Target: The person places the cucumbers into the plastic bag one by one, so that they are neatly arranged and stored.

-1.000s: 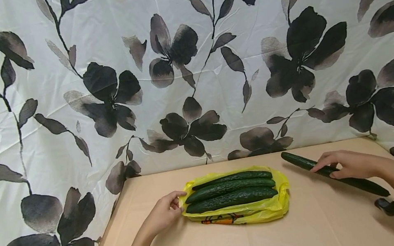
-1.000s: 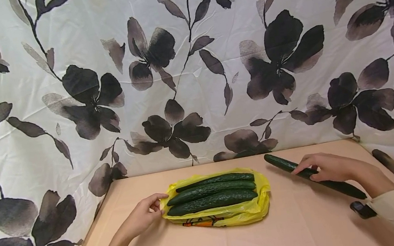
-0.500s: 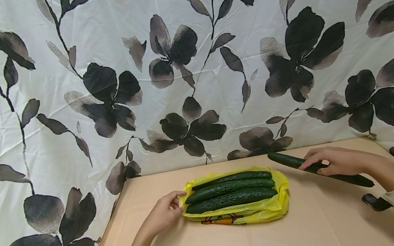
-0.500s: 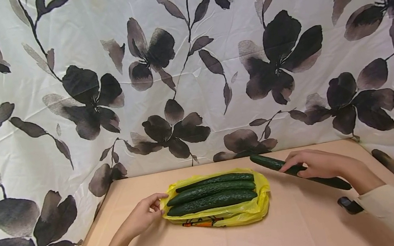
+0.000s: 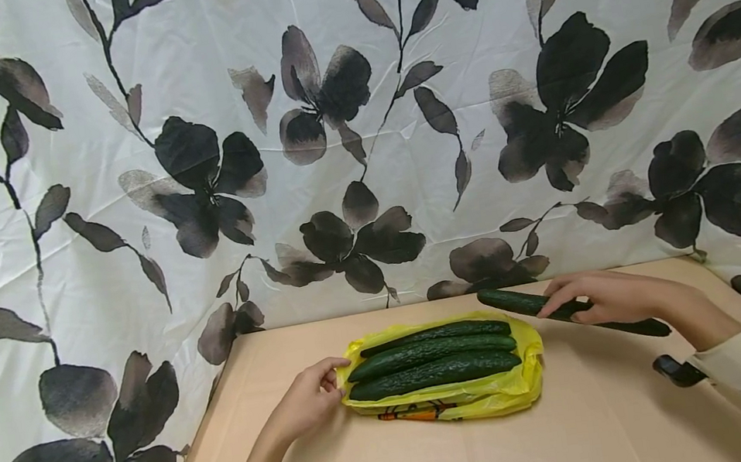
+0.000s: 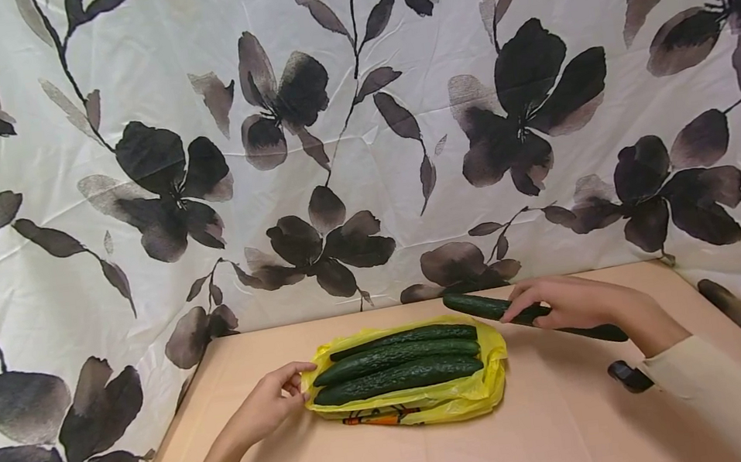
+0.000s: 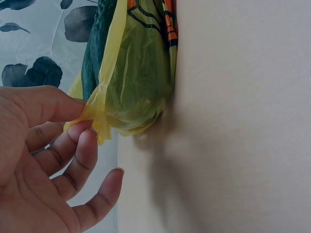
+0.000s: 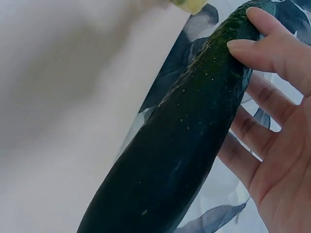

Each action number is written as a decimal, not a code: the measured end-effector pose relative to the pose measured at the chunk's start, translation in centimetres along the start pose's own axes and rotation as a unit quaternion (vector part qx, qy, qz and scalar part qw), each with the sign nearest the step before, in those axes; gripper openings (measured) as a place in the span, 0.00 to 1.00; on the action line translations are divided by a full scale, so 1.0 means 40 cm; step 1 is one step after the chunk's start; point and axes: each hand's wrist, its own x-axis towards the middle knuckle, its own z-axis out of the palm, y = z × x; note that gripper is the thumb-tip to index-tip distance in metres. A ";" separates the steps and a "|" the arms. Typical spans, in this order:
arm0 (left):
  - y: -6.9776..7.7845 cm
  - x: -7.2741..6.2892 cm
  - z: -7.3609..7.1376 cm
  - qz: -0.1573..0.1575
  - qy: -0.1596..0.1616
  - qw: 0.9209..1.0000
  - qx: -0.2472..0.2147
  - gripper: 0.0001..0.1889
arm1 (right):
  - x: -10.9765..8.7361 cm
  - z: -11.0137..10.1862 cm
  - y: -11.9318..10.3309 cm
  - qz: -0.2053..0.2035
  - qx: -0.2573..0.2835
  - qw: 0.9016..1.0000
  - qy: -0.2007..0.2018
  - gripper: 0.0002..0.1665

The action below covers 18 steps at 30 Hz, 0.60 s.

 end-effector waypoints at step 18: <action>-0.005 0.002 -0.001 -0.001 -0.004 1.000 -0.004 0.23 | 0.084 0.008 -0.053 -0.017 0.005 1.000 -0.022 0.31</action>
